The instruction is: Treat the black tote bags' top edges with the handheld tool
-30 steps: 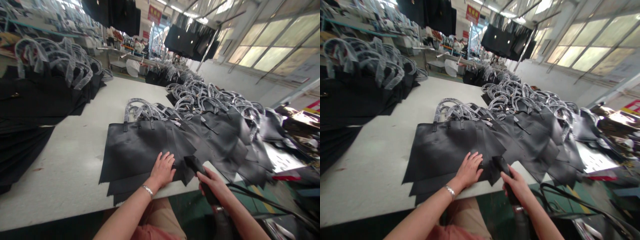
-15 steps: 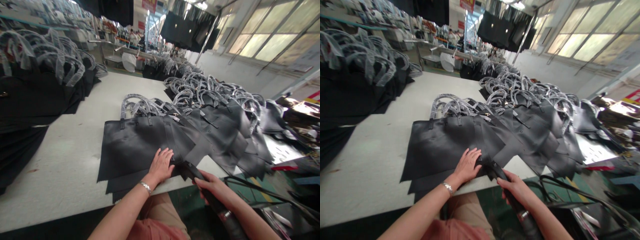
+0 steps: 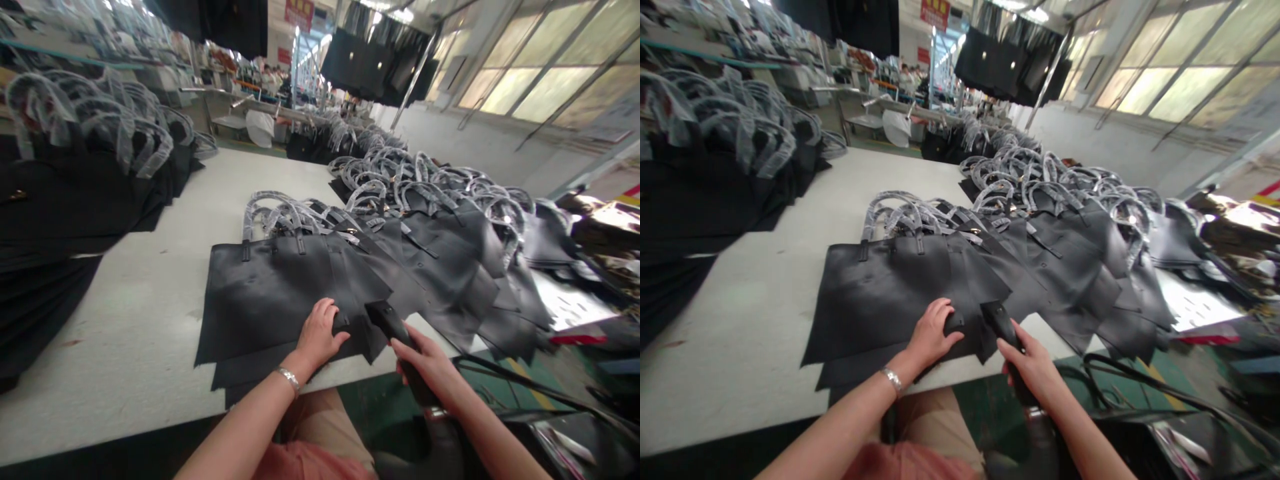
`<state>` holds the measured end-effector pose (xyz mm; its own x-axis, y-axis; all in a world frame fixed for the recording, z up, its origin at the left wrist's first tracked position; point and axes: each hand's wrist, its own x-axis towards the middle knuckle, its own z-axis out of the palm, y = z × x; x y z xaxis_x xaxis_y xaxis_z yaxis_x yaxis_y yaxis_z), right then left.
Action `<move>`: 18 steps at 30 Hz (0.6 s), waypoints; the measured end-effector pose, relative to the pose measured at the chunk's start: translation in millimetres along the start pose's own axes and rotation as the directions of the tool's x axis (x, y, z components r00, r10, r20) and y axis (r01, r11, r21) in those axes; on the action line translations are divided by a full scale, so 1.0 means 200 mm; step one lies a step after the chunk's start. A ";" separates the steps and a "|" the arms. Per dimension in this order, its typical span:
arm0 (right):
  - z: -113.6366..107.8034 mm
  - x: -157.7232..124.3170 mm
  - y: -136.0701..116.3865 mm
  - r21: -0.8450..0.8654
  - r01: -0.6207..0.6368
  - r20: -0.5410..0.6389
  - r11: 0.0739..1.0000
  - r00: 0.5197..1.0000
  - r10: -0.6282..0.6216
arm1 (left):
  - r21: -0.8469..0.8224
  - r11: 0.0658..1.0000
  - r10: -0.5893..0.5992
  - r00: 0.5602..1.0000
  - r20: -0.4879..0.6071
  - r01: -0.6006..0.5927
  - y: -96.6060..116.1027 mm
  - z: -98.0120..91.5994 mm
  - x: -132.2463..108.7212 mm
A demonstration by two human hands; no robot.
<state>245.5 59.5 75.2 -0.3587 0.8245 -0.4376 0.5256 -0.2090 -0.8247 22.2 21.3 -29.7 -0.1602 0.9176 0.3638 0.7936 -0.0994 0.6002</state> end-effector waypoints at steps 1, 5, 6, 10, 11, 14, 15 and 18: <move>0.00 0.00 -0.01 0.004 0.005 0.002 1.000 1.000 -0.005 | -0.002 1.000 0.011 1.000 0.005 -0.011 0.00 0.00 -0.01; 0.03 -0.02 -0.04 -0.003 -0.065 0.189 0.998 0.980 0.064 | 0.034 0.999 0.008 1.000 0.019 -0.009 0.02 -0.01 -0.07; 0.05 -0.02 -0.04 0.006 -0.075 0.215 0.997 0.974 0.072 | 0.050 0.999 -0.007 1.000 0.022 0.006 0.03 -0.01 -0.08; 0.05 0.06 -0.04 0.083 -0.030 0.049 0.996 0.998 0.026 | 0.131 0.990 -0.054 0.997 0.045 0.048 0.08 -0.05 -0.11; 0.02 0.08 -0.04 0.089 -0.013 -0.008 0.996 1.000 0.014 | 0.156 0.987 -0.055 0.997 0.056 0.046 0.09 -0.06 -0.11; -0.11 0.14 -0.05 0.099 -0.029 -0.075 0.995 0.996 0.036 | 0.231 0.973 -0.041 0.994 0.098 0.017 0.11 -0.09 -0.13; -0.15 0.15 -0.04 0.104 -0.052 -0.078 0.993 0.995 0.061 | 0.247 0.969 -0.039 0.992 0.117 0.009 0.12 -0.08 -0.13; -0.22 0.19 -0.01 0.116 -0.105 -0.075 0.988 0.991 0.115 | 0.255 0.967 -0.057 0.983 0.172 0.012 0.14 -0.04 -0.16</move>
<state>265.0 115.2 75.8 -0.2375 0.8322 -0.5011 0.4671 -0.3544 -0.8100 44.9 -12.7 -19.4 -0.1019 0.9744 0.2004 0.9153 0.0129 0.4026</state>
